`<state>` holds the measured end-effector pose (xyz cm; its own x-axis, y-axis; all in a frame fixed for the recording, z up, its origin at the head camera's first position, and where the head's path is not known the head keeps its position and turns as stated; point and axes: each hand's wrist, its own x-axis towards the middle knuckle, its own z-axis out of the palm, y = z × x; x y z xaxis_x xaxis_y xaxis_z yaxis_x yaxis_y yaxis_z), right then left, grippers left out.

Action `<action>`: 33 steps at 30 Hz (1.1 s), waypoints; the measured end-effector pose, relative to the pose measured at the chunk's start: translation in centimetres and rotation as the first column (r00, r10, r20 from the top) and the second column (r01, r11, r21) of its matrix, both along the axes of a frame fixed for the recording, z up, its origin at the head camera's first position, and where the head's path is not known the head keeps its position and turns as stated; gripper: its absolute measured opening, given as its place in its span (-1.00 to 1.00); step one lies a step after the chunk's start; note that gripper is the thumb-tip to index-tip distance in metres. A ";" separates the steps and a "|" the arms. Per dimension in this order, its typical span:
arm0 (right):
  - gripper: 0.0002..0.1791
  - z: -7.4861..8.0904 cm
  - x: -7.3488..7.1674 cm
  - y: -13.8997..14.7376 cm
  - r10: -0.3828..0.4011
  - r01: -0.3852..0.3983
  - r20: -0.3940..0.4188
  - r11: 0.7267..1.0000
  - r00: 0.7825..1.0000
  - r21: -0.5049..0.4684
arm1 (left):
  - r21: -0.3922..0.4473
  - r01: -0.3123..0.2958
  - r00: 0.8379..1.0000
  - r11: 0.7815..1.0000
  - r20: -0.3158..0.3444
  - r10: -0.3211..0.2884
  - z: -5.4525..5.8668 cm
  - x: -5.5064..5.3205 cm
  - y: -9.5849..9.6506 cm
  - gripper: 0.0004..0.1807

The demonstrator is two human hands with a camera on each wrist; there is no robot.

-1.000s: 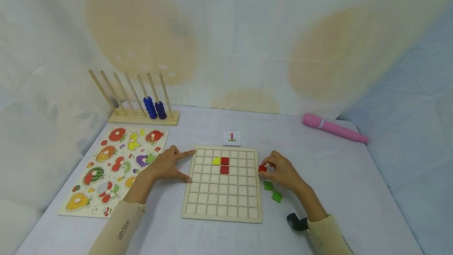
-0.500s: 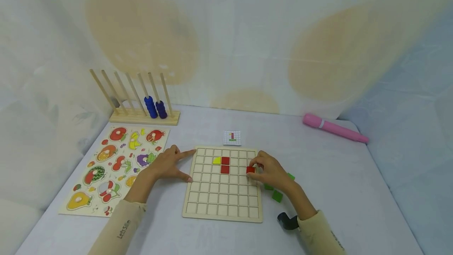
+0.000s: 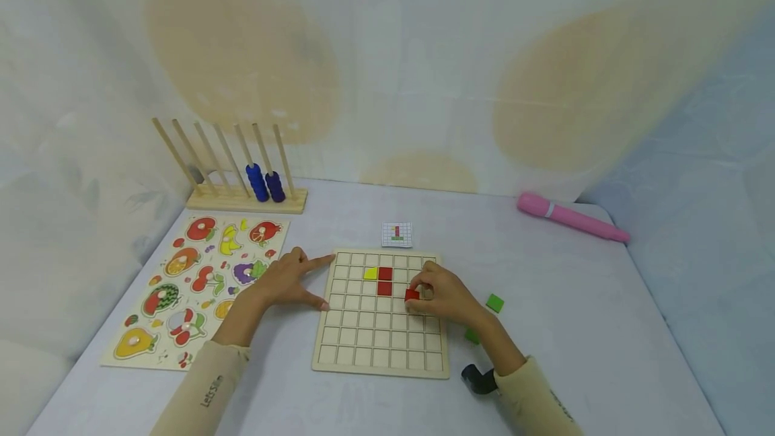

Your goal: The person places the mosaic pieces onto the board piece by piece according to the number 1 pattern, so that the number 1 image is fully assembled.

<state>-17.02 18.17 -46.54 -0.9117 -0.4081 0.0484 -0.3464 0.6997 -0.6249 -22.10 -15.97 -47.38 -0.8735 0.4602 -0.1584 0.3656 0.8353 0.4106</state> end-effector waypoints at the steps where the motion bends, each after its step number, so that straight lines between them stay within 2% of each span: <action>1: -0.78 0.0 0.0 -0.2 0.009 -0.009 -0.001 1.000 1.000 0.001 | 0.001 0.000 1.000 1.000 0.000 0.000 0.0 0.0 0.0 0.12; 8: -0.80 0.3 0.0 -1.9 0.034 -0.034 0.018 0.999 0.999 0.012 | 0.004 0.003 1.000 1.000 -0.003 -0.003 -0.2 -0.1 0.0 0.12; 12: -0.76 0.4 0.0 -2.9 0.060 -0.060 0.012 0.996 0.998 0.063 | 0.006 -0.002 1.000 1.000 0.002 0.002 -0.1 0.0 0.0 0.12; 23: -0.70 0.3 0.1 -4.6 0.161 -0.138 -0.112 0.972 0.981 0.190 | -0.006 -0.004 1.000 1.000 0.006 0.005 -0.2 0.0 0.0 0.12; 29: -0.73 0.0 0.1 -5.0 0.172 -0.126 -0.156 0.956 0.973 0.265 | -0.003 -0.005 1.000 1.000 0.012 0.005 -0.1 0.1 0.0 0.12; 33: -0.73 -0.2 0.2 -5.1 0.161 -0.112 -0.174 0.959 0.971 0.261 | -0.007 -0.006 1.000 1.000 0.008 0.006 -0.1 0.1 -0.1 0.12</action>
<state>-16.80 13.04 -46.77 -0.8297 -0.5495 0.0985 -0.5457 0.7612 -0.3504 -22.03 -16.02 -47.52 -0.8750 0.4540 -0.1683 0.3576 0.8402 0.4076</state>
